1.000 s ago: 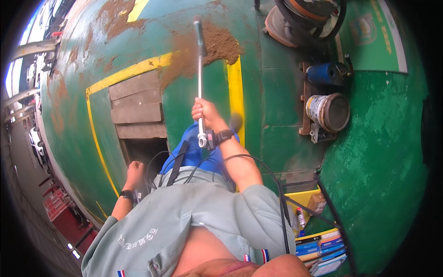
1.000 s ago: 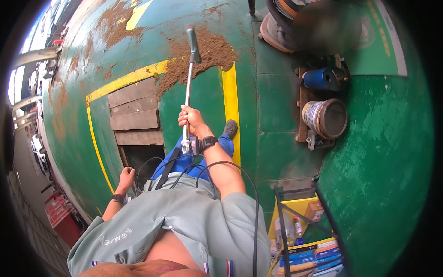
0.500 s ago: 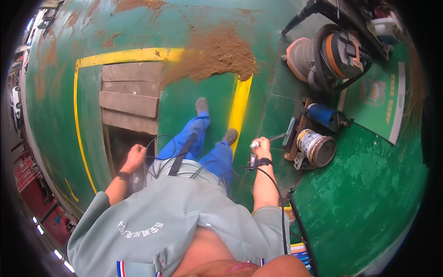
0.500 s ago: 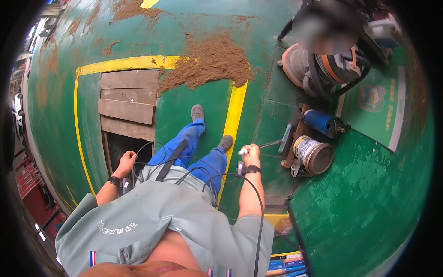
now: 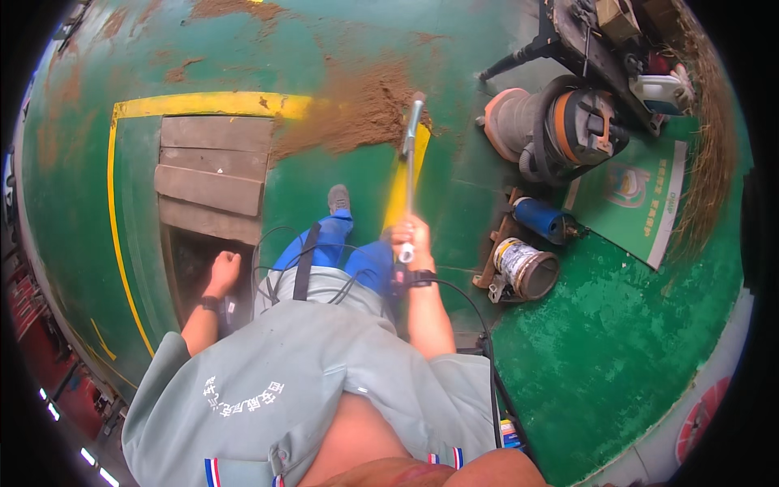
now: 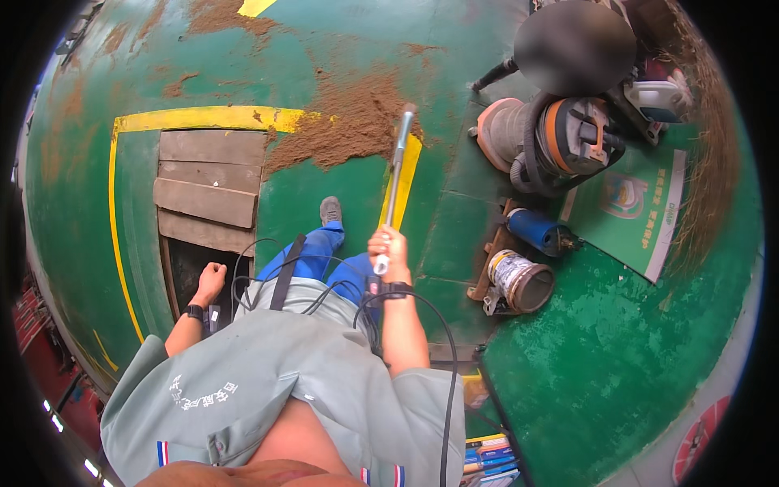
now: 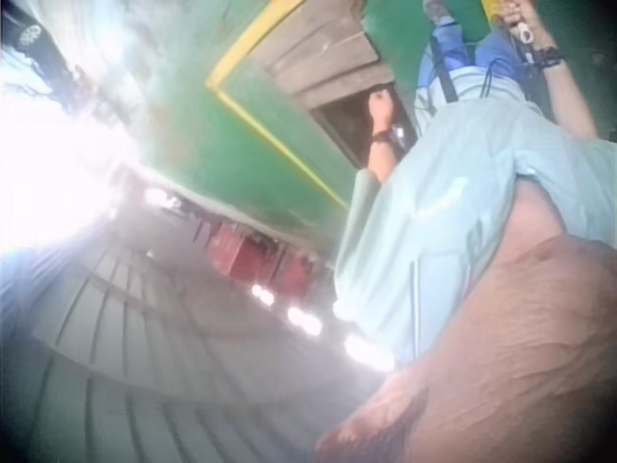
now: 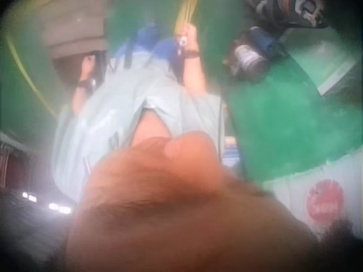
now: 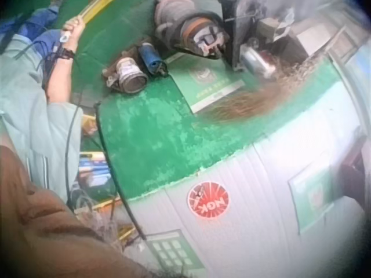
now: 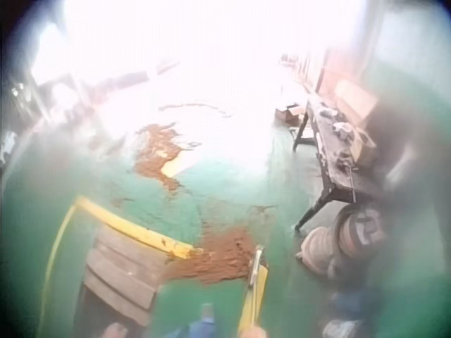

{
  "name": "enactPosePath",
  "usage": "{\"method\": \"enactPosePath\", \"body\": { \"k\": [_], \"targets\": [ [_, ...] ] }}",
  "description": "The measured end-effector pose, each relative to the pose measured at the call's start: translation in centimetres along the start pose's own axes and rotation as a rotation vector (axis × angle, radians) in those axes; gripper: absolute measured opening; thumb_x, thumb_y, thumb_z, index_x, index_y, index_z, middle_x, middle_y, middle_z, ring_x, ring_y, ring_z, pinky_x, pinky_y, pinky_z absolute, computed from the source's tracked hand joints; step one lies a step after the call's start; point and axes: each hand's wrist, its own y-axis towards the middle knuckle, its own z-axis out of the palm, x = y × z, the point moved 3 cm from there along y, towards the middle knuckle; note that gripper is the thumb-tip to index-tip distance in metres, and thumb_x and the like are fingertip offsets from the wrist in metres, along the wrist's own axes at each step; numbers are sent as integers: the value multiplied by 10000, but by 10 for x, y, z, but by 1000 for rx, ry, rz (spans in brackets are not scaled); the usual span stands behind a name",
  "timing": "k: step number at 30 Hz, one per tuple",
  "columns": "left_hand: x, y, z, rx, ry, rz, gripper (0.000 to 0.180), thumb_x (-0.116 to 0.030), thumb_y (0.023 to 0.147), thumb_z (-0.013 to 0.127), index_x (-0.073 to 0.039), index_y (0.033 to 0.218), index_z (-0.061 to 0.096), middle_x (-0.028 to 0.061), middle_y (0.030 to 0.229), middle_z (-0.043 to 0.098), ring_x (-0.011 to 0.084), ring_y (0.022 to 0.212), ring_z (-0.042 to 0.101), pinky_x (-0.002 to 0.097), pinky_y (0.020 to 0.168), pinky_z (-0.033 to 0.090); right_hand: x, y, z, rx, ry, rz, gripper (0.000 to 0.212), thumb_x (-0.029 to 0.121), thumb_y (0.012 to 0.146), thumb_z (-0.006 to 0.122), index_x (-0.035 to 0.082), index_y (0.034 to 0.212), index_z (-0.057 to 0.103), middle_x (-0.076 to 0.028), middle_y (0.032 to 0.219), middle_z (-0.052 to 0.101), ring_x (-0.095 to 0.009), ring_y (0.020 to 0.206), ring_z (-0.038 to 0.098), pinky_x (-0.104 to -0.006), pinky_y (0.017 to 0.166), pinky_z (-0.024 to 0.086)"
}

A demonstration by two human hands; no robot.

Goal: The person sweeps a green workshop floor using a traditional straw broom and later a push broom. They gather dust and debris into a pile, moving around various tools, shelves, and a car lift.

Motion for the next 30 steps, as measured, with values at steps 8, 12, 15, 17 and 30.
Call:
{"method": "enactPosePath", "body": {
  "k": [8,12,15,17,30],
  "targets": [
    [-68,0,14,23,-76,13,340,-294,869,545,24,982,590,210,998,614,342,992,584,406,865,451,141,-104,-69,-378,-74,-220,278,163,857,536,143,607,416,55,498,381,-69,400,361,-216,369,327],
    [-60,-32,22,-71,-104,-100,325,-292,879,546,16,966,602,196,979,627,320,980,596,393,857,458,209,-49,-77,-506,-357,-366,308,115,833,446,157,557,315,26,469,332,-106,380,330,-258,378,301],
    [-71,-74,22,-87,-4,-153,338,-303,874,553,14,973,615,195,955,653,316,941,623,392,836,475,210,49,-58,-262,-407,-311,229,39,786,473,120,586,394,-29,537,398,-165,463,415,-308,437,365],
    [-60,-103,40,-69,70,-244,350,-308,873,548,23,966,617,193,949,657,326,934,625,396,834,478,134,87,10,-182,-635,-210,211,71,824,476,104,629,406,-31,567,410,-175,486,425,-331,445,380],
    [-102,-139,113,-174,-306,-418,349,-303,880,546,26,984,600,198,972,644,318,952,615,393,850,468,184,7,180,-29,-472,193,211,220,917,541,128,744,461,75,571,384,-32,421,372,-199,359,312]
  ]
}}
